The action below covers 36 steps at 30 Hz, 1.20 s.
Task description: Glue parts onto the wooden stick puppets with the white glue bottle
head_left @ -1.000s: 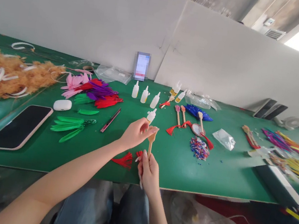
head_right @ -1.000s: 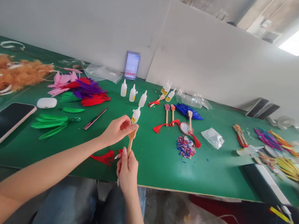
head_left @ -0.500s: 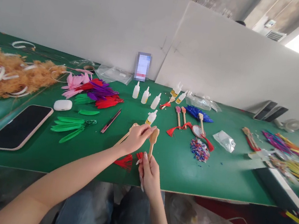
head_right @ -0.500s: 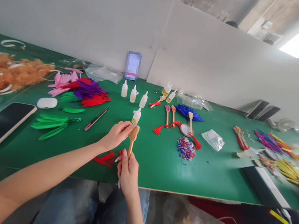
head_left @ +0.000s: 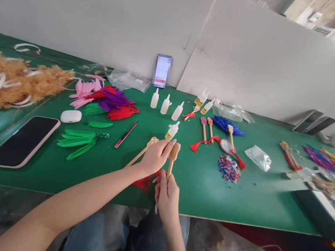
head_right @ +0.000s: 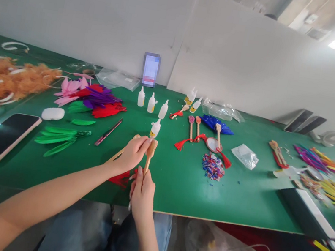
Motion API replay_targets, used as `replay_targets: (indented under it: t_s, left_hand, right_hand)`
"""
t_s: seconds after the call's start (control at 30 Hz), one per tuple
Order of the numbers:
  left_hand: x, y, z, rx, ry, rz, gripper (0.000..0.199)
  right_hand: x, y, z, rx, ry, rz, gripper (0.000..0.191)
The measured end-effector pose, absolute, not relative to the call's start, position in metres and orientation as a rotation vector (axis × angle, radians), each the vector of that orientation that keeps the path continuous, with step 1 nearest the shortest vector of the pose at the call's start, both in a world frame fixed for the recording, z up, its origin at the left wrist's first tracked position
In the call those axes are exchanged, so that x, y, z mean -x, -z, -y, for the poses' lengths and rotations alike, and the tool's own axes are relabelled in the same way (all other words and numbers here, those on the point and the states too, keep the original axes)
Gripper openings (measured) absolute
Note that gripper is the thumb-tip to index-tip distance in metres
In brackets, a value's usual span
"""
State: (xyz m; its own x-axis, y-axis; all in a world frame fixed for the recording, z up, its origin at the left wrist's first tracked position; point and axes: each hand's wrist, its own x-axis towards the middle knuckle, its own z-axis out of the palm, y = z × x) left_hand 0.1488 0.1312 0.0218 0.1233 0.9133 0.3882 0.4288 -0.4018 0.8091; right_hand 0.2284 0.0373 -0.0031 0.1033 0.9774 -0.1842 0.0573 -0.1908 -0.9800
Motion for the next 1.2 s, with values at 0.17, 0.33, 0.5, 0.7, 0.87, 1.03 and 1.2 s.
replay_targets:
  t_s: [0.17, 0.33, 0.5, 0.7, 0.87, 1.03, 1.2]
  left_hand:
    - [-0.146, -0.023, -0.129, -1.956, -1.315, -1.361, 0.04]
    - [-0.139, -0.023, -0.132, -2.128, -1.33, -1.367, 0.037]
    - [-0.133, -0.02, -0.136, -2.371, -1.2, -1.469, 0.033]
    - [-0.131, -0.019, -0.141, -2.549, -1.117, -1.489, 0.028]
    - [-0.125, -0.018, -0.149, -2.562, -1.234, -1.291, 0.03]
    - [-0.123, -0.025, -0.148, -2.206, -1.279, -1.115, 0.034]
    - [-0.129, -0.032, -0.141, -1.901, -1.315, -1.068, 0.038]
  right_hand:
    - [-0.23, 0.006, -0.037, 1.428, -1.228, 1.109, 0.045]
    - [-0.232, 0.004, -0.035, 1.383, -1.253, 1.091, 0.044]
    - [-0.235, -0.001, -0.036, 1.424, -1.239, 1.083, 0.045]
    - [-0.238, -0.005, -0.038, 1.447, -1.186, 1.121, 0.044]
    - [-0.24, -0.008, -0.035, 1.367, -1.277, 1.019, 0.045]
    - [-0.246, -0.019, -0.036, 1.192, -1.519, 0.877, 0.045]
    - [-0.242, -0.024, -0.038, 1.027, -1.627, 0.74, 0.041]
